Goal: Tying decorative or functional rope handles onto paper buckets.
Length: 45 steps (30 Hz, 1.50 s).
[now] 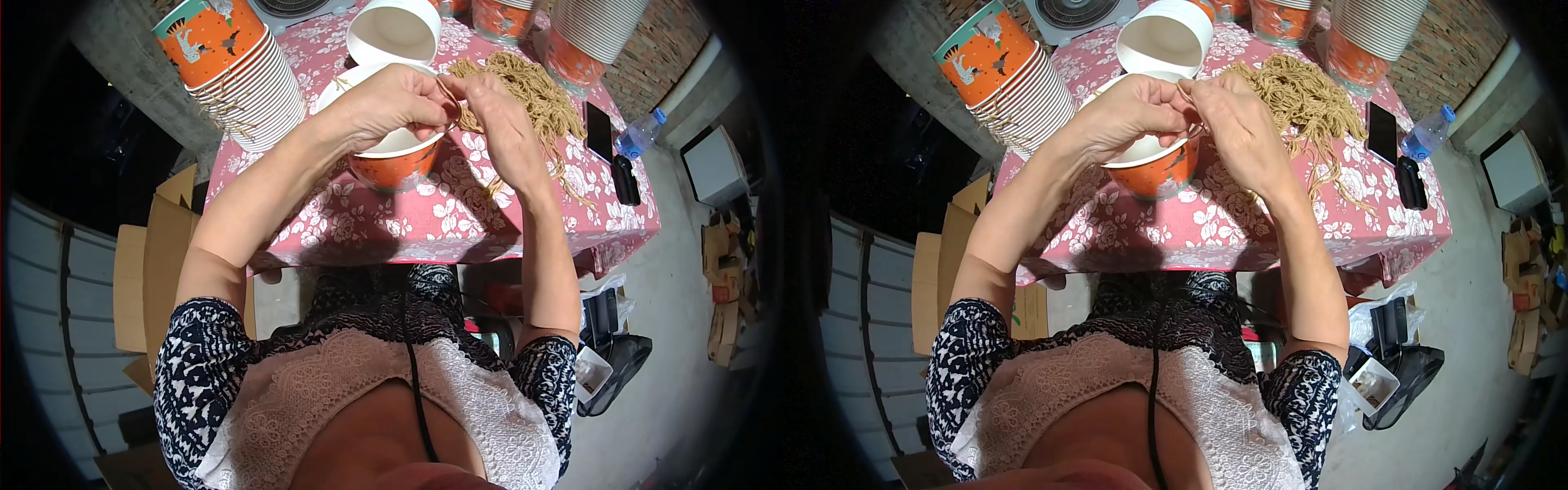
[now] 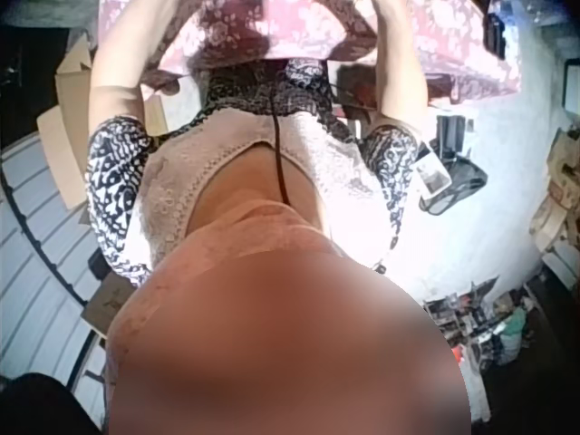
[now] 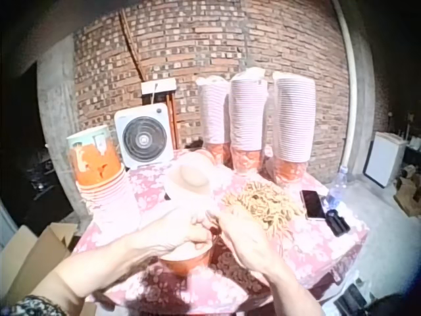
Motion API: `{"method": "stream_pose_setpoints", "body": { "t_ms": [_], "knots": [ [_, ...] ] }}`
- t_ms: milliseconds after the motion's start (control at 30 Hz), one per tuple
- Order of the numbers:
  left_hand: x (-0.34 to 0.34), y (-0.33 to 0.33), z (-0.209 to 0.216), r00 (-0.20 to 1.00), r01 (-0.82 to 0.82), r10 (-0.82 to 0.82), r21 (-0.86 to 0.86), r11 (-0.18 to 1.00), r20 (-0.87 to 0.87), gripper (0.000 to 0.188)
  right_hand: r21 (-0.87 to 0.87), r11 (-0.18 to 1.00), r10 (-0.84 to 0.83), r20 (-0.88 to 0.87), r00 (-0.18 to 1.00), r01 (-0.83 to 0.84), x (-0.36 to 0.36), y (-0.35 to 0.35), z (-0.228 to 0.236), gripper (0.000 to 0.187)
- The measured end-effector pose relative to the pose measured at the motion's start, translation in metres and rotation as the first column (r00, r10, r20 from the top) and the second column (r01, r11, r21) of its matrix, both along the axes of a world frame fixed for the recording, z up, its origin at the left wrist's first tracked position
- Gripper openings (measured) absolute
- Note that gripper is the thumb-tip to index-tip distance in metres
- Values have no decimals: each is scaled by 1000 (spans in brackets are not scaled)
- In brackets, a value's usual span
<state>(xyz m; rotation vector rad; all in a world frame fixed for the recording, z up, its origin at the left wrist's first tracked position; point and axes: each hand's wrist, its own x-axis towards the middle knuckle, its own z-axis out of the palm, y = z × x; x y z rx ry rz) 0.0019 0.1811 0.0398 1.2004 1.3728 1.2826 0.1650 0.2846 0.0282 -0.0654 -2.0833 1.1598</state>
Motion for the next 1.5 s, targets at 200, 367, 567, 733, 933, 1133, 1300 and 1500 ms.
{"method": "stream_pose_setpoints", "body": {
  "t_ms": [200, 367, 567, 733, 933, 1133, 1300, 1500],
  "knots": [
    [13, -1, 11, 999, -39, 39, 33, 999, 22, 7, 139, 990, -4, -4, 1000, 5, 2, -6, 16, 50],
    [5, 0, 2, 994, -35, 31, 38, 999, 104, 7, -109, 993, -34, -9, 999, 33, 11, 0, 8, 36],
    [1, -1, 3, 998, 18, -18, 12, 1000, 58, 8, -165, 975, -151, -20, 988, 146, 14, 3, -38, 18],
    [2, 1, 2, 999, 22, -23, 25, 999, 29, 11, -237, 962, -127, 58, 990, 138, 6, -7, -41, 16],
    [11, 0, 7, 998, -69, 69, 0, 998, -4, 11, -132, 960, -257, -49, 965, 249, 9, -17, -51, 10],
    [13, 1, 9, 996, -85, 86, 14, 996, -36, 10, 330, 825, -357, -323, 876, 458, 8, -32, -50, 8],
    [12, 2, 5, 994, -85, 87, 34, 996, -61, 11, 407, 803, -303, -350, 886, 435, 2, -32, -43, 6],
    [13, 3, 6, 993, -73, 76, 36, 997, -87, 12, -46, 989, -150, -199, 968, 144, 2, -26, -49, 9]
  ]
}}
